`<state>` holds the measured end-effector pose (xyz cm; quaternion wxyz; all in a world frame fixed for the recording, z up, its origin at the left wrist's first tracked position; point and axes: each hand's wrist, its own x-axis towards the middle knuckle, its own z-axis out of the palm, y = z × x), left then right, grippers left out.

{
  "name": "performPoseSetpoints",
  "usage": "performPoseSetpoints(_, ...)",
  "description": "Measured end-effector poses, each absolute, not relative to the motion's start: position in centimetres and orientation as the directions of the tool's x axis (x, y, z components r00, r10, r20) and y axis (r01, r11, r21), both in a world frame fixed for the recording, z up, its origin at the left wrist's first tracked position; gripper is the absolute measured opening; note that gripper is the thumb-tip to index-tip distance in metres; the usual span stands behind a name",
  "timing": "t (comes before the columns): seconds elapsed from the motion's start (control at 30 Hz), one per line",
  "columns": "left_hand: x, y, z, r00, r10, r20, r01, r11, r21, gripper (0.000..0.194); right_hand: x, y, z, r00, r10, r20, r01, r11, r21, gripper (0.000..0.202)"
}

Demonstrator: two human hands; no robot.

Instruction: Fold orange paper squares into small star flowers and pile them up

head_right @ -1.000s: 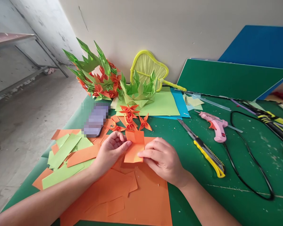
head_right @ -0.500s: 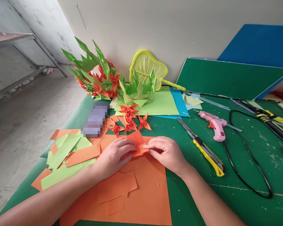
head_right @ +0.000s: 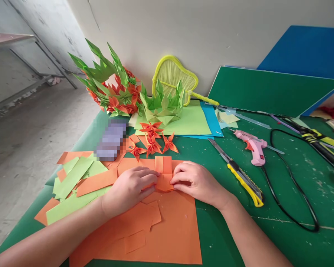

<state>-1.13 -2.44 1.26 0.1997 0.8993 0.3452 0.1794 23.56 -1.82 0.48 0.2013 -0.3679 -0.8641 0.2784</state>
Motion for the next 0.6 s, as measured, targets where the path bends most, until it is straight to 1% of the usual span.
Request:
performPoseSetpoints(0.13, -1.3, -2.3, 1.3, 0.738, 0.652, 0.173, 0.536, -0.723, 0.436, 0.024, 23.3, -1.9, 1.0, -0.669, 0.735, 0.112, 0.533, 0.579, -0.617, 0.009)
performPoseSetpoints(0.23, -1.3, -2.2, 1.2, 0.741, 0.648, 0.179, 0.533, -0.728, 0.432, 0.028, 23.1, -2.0, 1.1, -0.666, 0.737, 0.113, 0.529, 0.574, -0.625, 0.011)
performPoseSetpoints(0.47, -0.9, -2.3, 1.2, 0.663, 0.724, 0.187, 0.541, -0.638, 0.548, 0.026, 22.7, -2.4, 1.1, -0.585, 0.809, 0.055, 0.575, 0.461, -0.676, 0.013)
performPoseSetpoints(0.6, -0.8, -2.4, 1.0, 0.604, 0.785, 0.139, 0.566, -0.545, 0.619, 0.021, 22.2, -2.5, 1.1, -0.533, 0.846, 0.019, 0.602, 0.394, -0.695, 0.022)
